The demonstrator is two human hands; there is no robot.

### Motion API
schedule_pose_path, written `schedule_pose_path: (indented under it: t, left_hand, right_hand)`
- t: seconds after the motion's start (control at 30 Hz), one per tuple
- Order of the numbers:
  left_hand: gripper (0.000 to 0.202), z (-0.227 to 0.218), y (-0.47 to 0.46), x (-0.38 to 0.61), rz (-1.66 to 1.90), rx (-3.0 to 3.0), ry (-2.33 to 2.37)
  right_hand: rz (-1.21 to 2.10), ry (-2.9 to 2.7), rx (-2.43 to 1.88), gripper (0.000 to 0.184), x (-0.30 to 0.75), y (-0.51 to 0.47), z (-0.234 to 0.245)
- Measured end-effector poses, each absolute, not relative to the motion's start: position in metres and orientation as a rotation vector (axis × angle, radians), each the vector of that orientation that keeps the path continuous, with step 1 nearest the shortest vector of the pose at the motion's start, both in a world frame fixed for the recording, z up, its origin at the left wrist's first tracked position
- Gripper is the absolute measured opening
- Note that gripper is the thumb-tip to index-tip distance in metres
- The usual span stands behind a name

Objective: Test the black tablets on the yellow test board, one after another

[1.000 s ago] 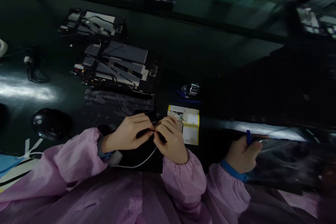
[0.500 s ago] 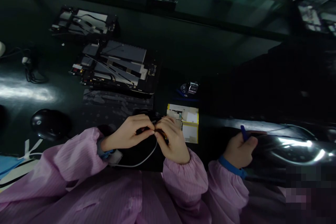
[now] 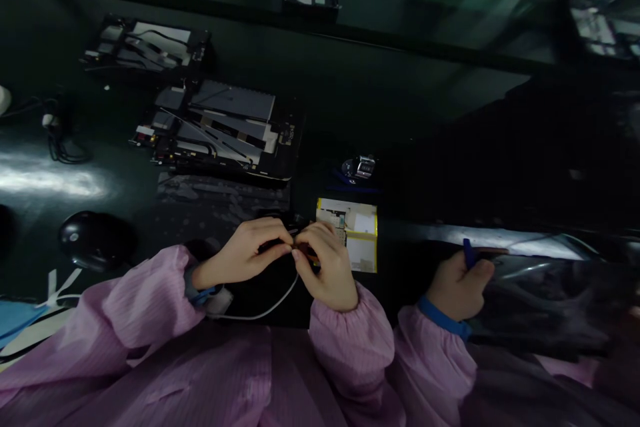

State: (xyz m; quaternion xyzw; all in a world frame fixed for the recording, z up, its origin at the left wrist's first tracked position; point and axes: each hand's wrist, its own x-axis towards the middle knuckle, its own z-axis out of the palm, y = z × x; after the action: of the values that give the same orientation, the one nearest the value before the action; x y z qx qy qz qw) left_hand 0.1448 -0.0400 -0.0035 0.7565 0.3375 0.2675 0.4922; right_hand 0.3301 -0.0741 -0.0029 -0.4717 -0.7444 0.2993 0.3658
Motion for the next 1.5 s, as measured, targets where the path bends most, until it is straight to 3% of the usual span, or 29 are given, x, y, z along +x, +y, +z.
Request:
schedule_pose_path:
  t: [0.47,0.73,1.5]
  left_hand:
    - [0.005,-0.0043,-0.0444,0.1451,0.709,1.815,0.925]
    - [0.010,-0.0042,-0.0452,0.1428,0.680,1.650,0.835]
    - [0.008,-0.0057,-0.0475,0.1471,0.743,1.878,0.897]
  right_hand:
    - [0.668,-1.853,-1.278,0.010,0.3288,-0.0750,-0.0015]
    - [0.655,-1.825,-1.275,0.010,0.3271,-0.0737,-0.0005]
    - [0.597,-1.914,-1.205,0.011,0.3287,-0.0761,-0.0046]
